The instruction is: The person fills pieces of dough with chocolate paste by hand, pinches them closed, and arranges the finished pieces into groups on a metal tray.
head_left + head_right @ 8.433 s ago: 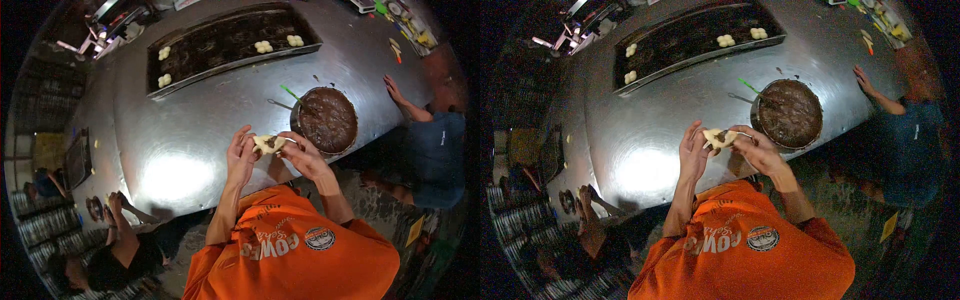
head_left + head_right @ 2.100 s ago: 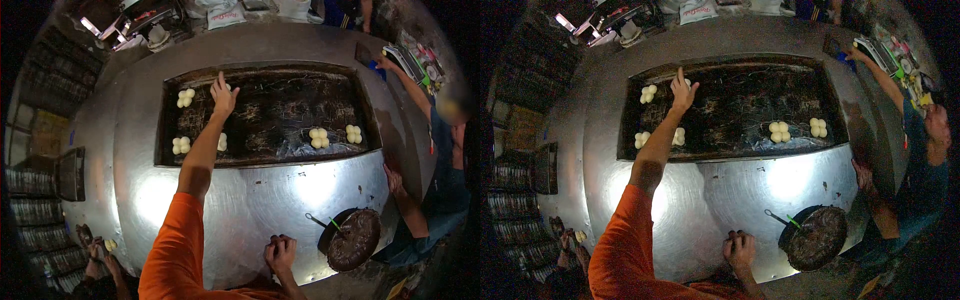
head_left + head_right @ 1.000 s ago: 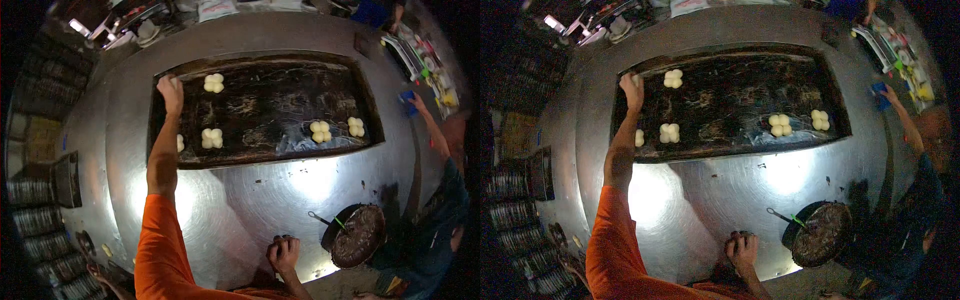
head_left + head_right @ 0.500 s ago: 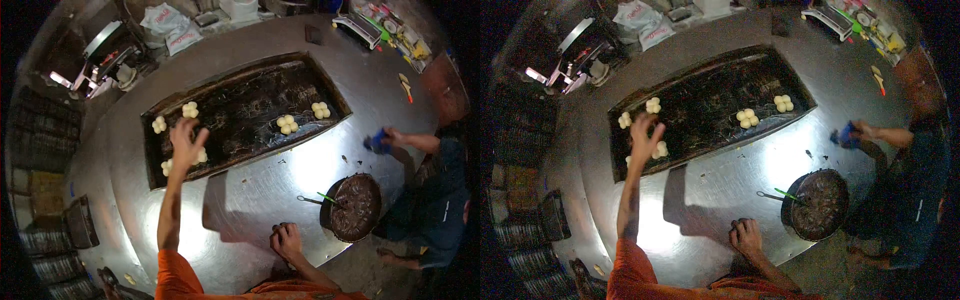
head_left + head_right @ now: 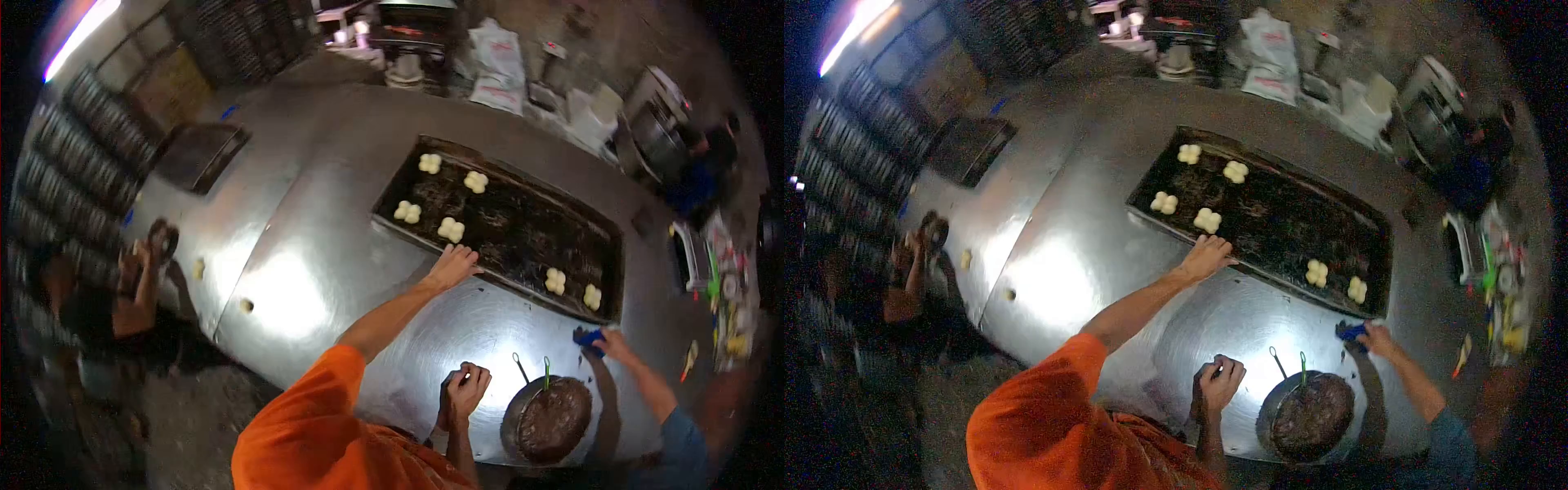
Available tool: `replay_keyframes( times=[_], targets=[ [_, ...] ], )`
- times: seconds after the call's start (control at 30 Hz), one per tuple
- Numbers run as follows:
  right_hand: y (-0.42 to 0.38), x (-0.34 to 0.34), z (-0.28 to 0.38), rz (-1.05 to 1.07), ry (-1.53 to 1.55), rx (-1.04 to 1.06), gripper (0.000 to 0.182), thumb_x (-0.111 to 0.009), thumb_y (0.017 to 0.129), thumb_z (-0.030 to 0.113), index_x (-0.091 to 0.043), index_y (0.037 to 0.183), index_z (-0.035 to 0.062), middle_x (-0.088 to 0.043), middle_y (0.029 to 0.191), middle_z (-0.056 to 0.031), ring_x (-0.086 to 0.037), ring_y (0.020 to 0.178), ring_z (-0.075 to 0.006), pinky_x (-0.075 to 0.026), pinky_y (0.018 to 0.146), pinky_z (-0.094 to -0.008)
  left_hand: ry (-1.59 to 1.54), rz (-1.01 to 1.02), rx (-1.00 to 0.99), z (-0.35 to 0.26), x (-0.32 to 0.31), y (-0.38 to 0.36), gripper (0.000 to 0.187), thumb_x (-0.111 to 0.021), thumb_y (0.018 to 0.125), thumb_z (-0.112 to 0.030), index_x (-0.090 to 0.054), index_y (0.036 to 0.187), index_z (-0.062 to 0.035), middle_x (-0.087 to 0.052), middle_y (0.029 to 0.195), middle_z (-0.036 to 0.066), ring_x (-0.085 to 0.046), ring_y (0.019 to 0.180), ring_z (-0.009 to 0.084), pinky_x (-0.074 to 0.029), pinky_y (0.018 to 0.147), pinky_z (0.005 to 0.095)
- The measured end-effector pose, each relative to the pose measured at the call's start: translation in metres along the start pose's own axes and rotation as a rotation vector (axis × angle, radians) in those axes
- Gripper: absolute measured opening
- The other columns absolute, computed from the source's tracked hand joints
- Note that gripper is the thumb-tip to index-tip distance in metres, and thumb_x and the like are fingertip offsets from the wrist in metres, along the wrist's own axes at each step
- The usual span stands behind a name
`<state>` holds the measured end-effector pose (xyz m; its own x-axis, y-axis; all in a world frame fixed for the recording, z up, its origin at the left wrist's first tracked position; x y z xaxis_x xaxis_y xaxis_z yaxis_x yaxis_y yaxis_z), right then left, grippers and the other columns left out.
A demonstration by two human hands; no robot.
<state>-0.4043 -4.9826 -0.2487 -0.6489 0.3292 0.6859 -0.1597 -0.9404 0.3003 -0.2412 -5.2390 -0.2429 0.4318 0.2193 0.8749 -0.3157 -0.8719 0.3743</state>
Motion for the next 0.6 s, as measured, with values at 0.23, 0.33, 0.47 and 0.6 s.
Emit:
replay_keyframes(
  times=[0.23,0.33,0.47,0.6],
  targets=[
    [0.000,-0.009,-0.043,0.043,0.068,-0.022,0.008,-0.057,0.090,0.004,-0.063,0.091,-0.0007,-0.054,0.091,-0.0135,-0.052,0.089,-0.0316,-0.042,0.080,-0.0444,0.182,0.063,0.022,0.050,0.001,-0.040,0.039,-0.061,0.090,-0.047,-0.063,0.103,-0.0105,-0.064,0.099,0.006,-0.060,0.100,0.0252,-0.041,0.088,0.0412],
    [0.019,-0.018,-0.099,-0.067,0.085,0.040,0.010,-0.057,0.086,0.003,-0.065,0.091,-0.0003,-0.054,0.090,-0.0129,-0.052,0.085,-0.0291,-0.044,0.077,-0.0408,0.307,0.051,0.015,0.053,-0.007,-0.027,0.037,-0.061,0.089,-0.047,-0.062,0.099,-0.0116,-0.065,0.098,0.006,-0.060,0.101,0.0238,-0.043,0.090,0.0406],
    [0.059,0.060,-0.137,-0.017,0.021,0.145,0.008,-0.058,0.085,0.002,-0.064,0.089,-0.0006,-0.054,0.090,-0.0130,-0.053,0.086,-0.0305,-0.045,0.078,-0.0431,0.305,-0.011,0.080,0.024,0.014,-0.028,0.036,-0.061,0.089,-0.047,-0.062,0.097,-0.0118,-0.065,0.097,0.006,-0.061,0.101,0.0245,-0.043,0.092,0.0409],
    [0.066,0.115,-0.172,0.035,0.072,0.282,0.007,-0.058,0.084,0.002,-0.064,0.088,-0.0004,-0.056,0.090,-0.0136,-0.056,0.085,-0.0321,-0.046,0.077,-0.0436,0.387,-0.002,0.172,-0.002,0.034,-0.046,0.036,-0.062,0.088,-0.046,-0.063,0.098,-0.0121,-0.065,0.098,0.006,-0.060,0.103,0.0251,-0.041,0.098,0.0428]
  ],
)
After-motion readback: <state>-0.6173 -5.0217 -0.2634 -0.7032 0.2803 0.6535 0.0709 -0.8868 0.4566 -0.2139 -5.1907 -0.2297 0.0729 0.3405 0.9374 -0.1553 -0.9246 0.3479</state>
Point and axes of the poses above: each hand's wrist, its own y-axis towards the middle knuckle, its own x-axis out of the back of the hand, z = x × y, the point moved 4 cm from there along y, towards the middle knuckle
